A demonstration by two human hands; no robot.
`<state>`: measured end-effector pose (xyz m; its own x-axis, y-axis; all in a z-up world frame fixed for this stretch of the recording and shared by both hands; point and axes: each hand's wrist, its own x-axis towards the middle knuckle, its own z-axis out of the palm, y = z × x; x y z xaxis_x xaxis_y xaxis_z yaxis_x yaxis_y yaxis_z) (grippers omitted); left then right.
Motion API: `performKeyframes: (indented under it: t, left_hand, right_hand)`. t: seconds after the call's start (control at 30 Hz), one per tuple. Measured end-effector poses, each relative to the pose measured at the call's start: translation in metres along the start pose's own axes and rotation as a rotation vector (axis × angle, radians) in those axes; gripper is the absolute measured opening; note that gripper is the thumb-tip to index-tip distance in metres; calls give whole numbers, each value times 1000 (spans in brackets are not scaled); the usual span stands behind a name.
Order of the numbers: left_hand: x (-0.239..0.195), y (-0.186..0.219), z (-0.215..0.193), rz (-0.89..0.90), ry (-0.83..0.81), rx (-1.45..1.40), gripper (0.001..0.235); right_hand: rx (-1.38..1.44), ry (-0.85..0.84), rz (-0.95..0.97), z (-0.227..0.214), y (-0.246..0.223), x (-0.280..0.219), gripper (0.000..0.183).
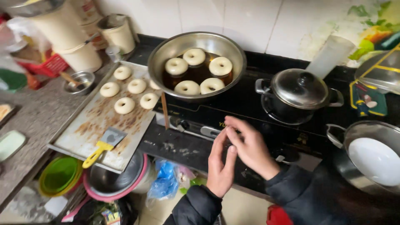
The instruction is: The person places sliced ham onto round dough bases arranged on a baking tray. The dough bases are already topped with a red sauce. The person briefly moves to the stove to check on other items before returning to continue placing ham on the remaining dough bases.
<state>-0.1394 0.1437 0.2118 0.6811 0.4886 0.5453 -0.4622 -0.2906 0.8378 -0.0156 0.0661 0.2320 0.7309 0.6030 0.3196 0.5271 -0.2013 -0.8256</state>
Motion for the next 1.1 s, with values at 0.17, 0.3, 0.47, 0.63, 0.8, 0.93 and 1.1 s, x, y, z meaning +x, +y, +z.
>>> performKeyframes:
  t: [0.17, 0.3, 0.47, 0.63, 0.8, 0.93, 1.1]
  left_hand:
    - [-53, 48, -5, -80, 64, -13, 79]
    - [-139, 57, -7, -120, 168, -47, 79]
    - [-160, 150, -51, -123, 358, 112, 91]
    - [-184, 187, -148, -158, 576, 160, 88]
    - [-251, 223, -241, -204, 804, 183, 84]
    - [-328, 235, -292, -253, 970, 171, 81]
    - [-423, 262, -370, -311, 1147, 189, 79]
  right_hand:
    - [439, -269, 316, 53, -23, -37, 69]
    - [524, -391, 452, 100, -45, -69, 80]
    - [542, -435, 632, 140, -149, -136, 78]
    - [1535, -990, 323, 267, -116, -258, 62]
    - [673, -1156, 277, 278, -237, -329, 77]
    - [701, -1096, -51, 384, -264, -377, 63]
    - [707, -1217, 84, 508, -353, -415, 71]
